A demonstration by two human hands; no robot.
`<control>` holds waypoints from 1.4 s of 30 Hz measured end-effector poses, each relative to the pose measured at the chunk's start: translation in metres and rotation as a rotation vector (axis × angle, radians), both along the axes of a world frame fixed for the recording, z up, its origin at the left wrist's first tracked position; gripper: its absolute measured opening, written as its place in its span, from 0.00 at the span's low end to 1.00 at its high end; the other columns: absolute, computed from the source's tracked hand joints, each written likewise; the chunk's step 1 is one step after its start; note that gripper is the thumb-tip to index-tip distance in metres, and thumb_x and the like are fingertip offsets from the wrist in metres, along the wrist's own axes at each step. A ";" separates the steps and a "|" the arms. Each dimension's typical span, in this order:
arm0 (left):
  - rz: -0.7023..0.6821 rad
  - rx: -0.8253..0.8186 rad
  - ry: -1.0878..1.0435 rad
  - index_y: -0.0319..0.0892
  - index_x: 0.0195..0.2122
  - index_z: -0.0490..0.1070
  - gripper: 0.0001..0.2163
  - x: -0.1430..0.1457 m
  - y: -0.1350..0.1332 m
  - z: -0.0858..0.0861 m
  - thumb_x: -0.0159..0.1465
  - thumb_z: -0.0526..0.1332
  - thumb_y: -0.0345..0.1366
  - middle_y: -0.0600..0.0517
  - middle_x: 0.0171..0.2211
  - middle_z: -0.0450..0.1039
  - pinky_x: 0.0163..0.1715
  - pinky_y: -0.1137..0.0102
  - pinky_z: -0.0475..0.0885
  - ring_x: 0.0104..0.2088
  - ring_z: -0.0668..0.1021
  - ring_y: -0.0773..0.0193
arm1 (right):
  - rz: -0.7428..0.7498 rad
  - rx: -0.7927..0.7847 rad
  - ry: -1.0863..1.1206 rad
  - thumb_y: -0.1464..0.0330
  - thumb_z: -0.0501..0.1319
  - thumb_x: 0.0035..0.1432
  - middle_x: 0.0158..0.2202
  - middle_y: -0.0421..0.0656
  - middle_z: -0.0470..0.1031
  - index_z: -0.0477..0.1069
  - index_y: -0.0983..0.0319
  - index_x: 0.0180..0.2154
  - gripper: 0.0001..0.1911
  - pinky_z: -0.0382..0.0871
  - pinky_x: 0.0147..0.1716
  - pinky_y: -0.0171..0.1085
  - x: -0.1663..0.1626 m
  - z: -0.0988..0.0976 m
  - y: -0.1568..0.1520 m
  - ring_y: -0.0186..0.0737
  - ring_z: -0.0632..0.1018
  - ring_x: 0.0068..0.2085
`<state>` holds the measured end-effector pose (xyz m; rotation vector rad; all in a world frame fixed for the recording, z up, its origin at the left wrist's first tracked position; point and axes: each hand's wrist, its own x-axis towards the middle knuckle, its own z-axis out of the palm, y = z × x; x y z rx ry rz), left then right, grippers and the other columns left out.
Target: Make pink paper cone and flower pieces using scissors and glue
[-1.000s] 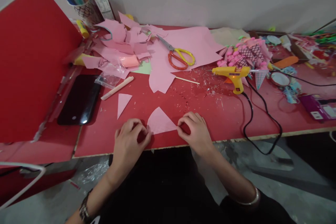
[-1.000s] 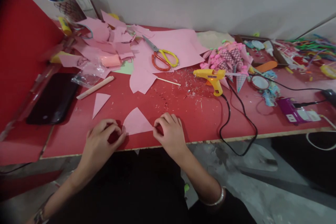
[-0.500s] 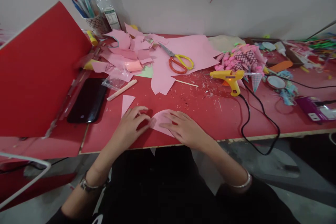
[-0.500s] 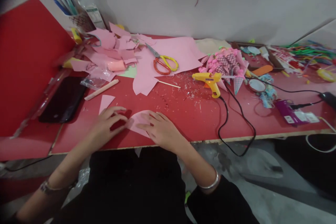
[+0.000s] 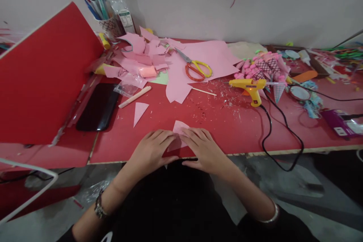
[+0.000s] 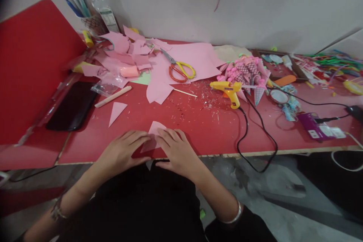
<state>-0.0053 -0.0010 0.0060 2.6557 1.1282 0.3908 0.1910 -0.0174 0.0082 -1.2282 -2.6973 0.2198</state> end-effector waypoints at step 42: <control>0.340 0.040 -0.025 0.41 0.19 0.62 0.17 0.000 -0.006 -0.007 0.63 0.50 0.42 0.55 0.17 0.63 0.24 0.69 0.57 0.20 0.66 0.66 | -0.253 0.019 0.081 0.66 0.49 0.59 0.21 0.40 0.64 0.64 0.62 0.21 0.15 0.53 0.28 0.35 -0.019 -0.005 0.022 0.35 0.64 0.25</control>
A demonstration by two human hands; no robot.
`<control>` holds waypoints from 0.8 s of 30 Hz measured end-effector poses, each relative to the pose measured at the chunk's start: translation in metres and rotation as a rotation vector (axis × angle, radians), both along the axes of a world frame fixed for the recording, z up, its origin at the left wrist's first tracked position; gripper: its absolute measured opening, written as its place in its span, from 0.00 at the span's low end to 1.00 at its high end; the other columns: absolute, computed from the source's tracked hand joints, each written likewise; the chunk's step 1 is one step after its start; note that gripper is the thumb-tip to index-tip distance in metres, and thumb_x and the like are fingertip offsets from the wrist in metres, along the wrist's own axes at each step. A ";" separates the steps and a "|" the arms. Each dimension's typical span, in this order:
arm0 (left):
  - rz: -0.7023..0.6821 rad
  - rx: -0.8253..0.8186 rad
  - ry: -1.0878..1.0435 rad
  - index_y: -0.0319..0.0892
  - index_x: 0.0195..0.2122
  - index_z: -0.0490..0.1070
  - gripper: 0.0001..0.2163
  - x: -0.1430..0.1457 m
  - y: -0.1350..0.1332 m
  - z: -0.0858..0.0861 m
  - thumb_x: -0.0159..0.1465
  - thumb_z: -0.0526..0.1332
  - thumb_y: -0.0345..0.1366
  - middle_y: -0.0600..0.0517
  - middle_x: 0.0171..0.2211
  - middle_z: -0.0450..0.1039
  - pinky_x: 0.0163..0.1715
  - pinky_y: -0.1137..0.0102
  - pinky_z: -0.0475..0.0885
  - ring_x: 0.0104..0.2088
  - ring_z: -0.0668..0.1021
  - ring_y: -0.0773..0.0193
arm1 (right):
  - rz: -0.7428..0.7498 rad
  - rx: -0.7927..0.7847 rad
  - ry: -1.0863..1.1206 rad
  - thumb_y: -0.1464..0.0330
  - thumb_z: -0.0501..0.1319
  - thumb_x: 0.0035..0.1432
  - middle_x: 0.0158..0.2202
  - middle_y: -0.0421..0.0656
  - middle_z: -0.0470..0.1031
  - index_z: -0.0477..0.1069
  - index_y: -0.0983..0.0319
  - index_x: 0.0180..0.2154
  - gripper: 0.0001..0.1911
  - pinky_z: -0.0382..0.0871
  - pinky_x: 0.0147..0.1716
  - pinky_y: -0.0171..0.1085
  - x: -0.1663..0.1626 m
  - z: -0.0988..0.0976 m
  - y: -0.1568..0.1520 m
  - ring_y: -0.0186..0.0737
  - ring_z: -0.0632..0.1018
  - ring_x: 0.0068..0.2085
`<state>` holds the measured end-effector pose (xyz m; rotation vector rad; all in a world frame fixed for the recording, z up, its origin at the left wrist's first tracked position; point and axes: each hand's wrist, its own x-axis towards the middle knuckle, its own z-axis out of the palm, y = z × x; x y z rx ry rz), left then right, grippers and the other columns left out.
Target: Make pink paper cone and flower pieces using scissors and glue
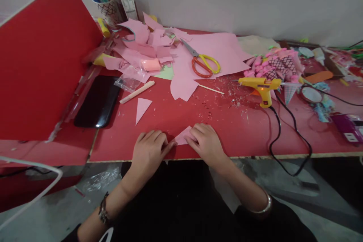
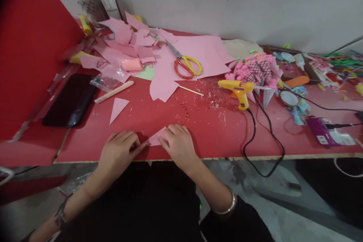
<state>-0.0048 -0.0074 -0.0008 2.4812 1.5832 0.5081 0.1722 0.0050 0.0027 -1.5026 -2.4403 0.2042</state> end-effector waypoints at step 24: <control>-0.077 -0.314 -0.036 0.44 0.33 0.65 0.02 -0.017 0.010 0.007 0.59 0.56 0.34 0.52 0.37 0.66 0.38 0.62 0.59 0.39 0.70 0.59 | -0.179 -0.019 0.019 0.52 0.57 0.47 0.31 0.45 0.70 0.66 0.64 0.32 0.20 0.55 0.32 0.39 -0.020 0.000 -0.006 0.43 0.68 0.33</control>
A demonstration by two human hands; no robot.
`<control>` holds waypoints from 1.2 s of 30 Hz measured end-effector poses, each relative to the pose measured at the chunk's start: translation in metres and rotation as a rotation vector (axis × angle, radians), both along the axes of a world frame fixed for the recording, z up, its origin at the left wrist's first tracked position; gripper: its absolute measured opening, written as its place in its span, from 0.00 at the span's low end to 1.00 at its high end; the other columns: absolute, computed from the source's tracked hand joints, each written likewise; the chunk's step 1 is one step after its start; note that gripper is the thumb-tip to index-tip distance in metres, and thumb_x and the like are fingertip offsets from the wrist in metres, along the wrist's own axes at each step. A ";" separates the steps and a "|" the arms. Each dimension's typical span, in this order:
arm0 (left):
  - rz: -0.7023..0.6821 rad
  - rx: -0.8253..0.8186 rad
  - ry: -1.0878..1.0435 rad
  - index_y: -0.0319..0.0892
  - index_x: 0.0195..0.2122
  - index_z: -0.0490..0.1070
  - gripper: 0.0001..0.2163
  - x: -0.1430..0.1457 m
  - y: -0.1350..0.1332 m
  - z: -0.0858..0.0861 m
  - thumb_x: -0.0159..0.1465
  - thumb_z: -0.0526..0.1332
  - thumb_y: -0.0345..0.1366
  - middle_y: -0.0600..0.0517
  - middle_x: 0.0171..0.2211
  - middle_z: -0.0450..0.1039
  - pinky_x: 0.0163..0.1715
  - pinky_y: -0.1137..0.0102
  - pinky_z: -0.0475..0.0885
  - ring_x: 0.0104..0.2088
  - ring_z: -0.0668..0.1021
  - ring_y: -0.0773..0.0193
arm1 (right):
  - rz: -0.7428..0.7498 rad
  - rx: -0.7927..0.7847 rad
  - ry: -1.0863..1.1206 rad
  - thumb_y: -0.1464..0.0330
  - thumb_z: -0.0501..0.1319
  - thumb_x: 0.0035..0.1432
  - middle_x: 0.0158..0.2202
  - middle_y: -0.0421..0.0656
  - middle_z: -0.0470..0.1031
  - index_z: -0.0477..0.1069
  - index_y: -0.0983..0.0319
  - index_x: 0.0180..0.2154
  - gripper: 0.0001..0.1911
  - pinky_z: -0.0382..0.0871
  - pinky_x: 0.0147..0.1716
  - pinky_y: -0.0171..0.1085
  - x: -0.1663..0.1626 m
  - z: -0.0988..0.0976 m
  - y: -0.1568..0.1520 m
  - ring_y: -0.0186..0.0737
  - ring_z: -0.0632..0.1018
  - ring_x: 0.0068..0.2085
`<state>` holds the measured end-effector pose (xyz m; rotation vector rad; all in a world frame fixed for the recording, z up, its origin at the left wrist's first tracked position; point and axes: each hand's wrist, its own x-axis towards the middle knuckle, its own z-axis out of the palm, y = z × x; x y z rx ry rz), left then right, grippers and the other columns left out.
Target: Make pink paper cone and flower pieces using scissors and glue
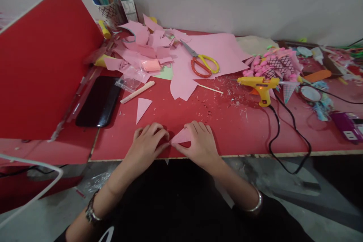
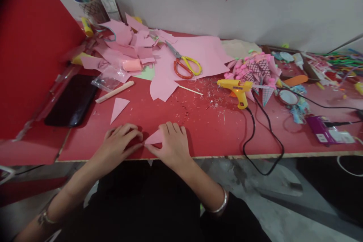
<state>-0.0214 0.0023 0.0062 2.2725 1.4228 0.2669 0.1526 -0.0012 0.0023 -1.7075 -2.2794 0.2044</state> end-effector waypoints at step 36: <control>-0.063 -0.107 -0.043 0.46 0.38 0.64 0.07 -0.009 0.000 0.003 0.60 0.52 0.31 0.52 0.40 0.63 0.44 0.60 0.60 0.43 0.68 0.61 | 0.130 -0.016 0.292 0.77 0.45 0.55 0.39 0.47 0.68 0.62 0.63 0.40 0.13 0.59 0.42 0.41 0.025 0.007 0.003 0.42 0.66 0.42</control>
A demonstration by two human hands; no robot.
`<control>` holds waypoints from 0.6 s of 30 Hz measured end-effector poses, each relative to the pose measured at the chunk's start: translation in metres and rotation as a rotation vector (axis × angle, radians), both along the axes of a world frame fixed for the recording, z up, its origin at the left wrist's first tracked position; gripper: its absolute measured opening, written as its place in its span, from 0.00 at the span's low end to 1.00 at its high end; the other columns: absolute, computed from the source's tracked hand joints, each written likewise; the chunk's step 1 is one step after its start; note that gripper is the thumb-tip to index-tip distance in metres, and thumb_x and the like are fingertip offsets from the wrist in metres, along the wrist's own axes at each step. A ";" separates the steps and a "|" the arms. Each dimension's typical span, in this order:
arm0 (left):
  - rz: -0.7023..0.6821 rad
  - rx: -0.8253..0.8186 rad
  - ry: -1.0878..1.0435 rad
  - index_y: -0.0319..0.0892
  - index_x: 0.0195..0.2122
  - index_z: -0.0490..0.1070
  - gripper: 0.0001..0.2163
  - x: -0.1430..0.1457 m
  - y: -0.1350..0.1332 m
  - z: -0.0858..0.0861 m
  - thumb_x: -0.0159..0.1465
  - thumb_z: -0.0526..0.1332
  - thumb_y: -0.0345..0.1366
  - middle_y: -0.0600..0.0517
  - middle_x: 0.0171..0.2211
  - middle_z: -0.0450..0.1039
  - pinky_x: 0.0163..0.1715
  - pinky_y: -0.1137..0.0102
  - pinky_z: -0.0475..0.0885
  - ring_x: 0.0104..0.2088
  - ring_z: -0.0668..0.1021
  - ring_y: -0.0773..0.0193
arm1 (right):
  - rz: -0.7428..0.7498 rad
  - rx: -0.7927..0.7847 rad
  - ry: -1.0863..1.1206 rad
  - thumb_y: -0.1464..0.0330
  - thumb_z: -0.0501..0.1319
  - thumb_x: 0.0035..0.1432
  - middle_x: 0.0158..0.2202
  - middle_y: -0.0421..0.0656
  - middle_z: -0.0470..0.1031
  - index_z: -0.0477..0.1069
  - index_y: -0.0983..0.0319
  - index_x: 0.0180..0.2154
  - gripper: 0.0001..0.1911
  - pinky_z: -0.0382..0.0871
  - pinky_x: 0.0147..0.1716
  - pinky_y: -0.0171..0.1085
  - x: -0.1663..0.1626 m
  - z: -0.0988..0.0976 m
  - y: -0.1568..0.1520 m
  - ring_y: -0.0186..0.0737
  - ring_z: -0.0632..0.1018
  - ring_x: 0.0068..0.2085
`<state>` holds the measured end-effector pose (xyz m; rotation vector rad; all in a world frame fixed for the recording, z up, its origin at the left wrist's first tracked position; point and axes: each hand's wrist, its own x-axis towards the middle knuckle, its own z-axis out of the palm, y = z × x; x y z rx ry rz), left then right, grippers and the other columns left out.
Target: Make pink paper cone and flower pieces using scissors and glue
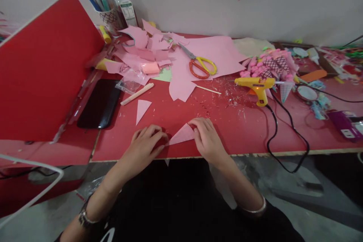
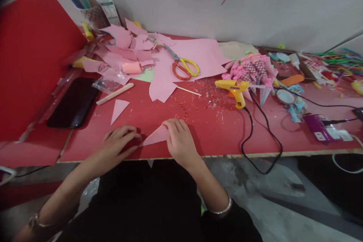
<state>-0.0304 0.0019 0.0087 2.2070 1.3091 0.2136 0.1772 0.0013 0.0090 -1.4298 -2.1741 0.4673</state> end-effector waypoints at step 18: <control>-0.222 0.461 0.002 0.39 0.50 0.60 0.15 0.020 0.010 0.004 0.61 0.50 0.32 0.45 0.49 0.66 0.47 0.65 0.65 0.50 0.68 0.60 | 0.190 -0.123 -0.222 0.76 0.56 0.52 0.38 0.41 0.70 0.69 0.61 0.29 0.06 0.51 0.38 0.41 -0.003 0.022 0.028 0.40 0.66 0.40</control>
